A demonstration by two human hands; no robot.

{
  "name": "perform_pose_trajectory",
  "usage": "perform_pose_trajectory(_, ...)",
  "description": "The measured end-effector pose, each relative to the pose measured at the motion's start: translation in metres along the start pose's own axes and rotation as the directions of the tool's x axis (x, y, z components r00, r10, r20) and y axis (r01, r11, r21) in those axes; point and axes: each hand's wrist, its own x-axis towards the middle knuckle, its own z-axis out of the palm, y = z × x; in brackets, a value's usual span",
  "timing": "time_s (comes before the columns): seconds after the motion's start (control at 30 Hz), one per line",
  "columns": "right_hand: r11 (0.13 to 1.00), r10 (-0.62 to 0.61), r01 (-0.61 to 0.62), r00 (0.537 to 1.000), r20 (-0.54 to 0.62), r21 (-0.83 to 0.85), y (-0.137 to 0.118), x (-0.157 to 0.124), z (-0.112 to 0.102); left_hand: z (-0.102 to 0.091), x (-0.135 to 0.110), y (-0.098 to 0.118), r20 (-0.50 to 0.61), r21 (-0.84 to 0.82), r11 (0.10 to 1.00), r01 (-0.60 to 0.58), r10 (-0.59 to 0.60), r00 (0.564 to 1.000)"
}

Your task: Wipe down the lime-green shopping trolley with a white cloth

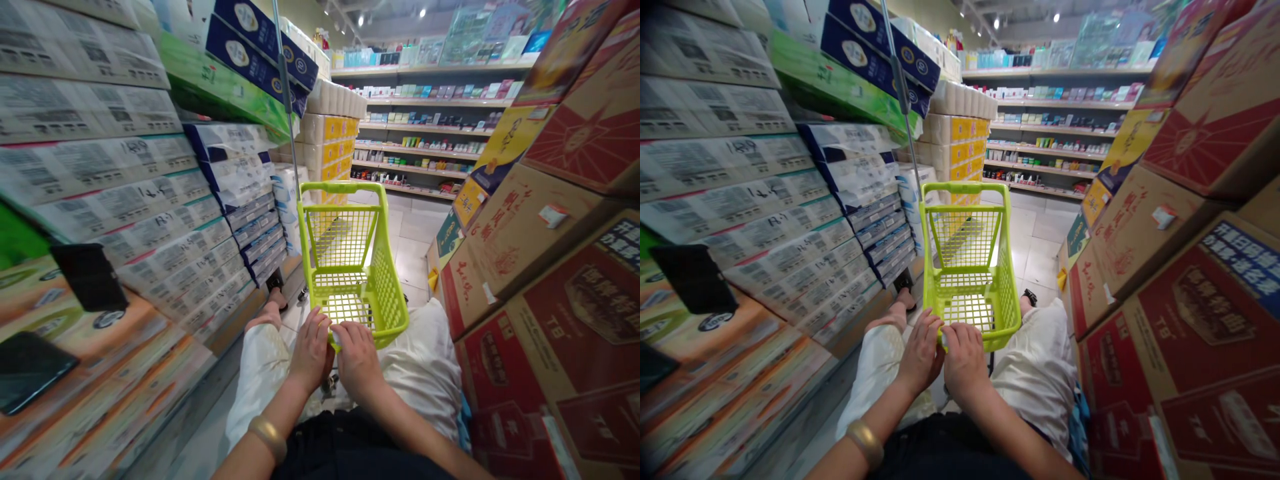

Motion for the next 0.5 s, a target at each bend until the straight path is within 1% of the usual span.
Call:
perform_pose_trajectory(0.07,1.000,-0.022,0.022,1.000,0.017,0.011,-0.006,0.003,0.003,-0.003,0.000,-0.003,0.011,0.014,0.999,-0.035,0.035,0.999)
perform_pose_trajectory(0.13,1.000,-0.021,0.021,1.000,0.017,0.012,-0.002,0.002,0.000,-0.007,0.000,-0.007,0.026,0.033,0.997,-0.068,0.067,0.997)
perform_pose_trajectory(0.2,1.000,-0.005,0.005,1.000,0.006,-0.002,0.011,-0.003,-0.007,-0.011,0.000,-0.010,0.038,0.040,0.996,-0.077,0.075,0.996)
perform_pose_trajectory(0.3,0.998,0.038,-0.039,0.999,-0.022,-0.044,0.033,-0.011,-0.020,-0.013,0.001,-0.013,0.030,0.026,0.998,-0.059,0.059,0.998)
perform_pose_trajectory(0.37,0.995,0.071,-0.073,0.997,-0.037,-0.064,0.040,-0.014,-0.024,-0.011,0.001,-0.013,0.008,0.018,0.999,-0.051,0.051,0.999)
perform_pose_trajectory(0.43,0.993,0.093,-0.096,0.995,-0.047,-0.066,0.035,-0.012,-0.022,-0.009,0.001,-0.012,-0.012,0.015,0.999,-0.037,0.037,0.999)
perform_pose_trajectory(0.5,0.996,0.073,-0.075,0.996,-0.042,-0.048,0.023,-0.009,-0.015,-0.006,0.000,-0.012,-0.025,0.018,1.000,-0.021,0.021,0.999)
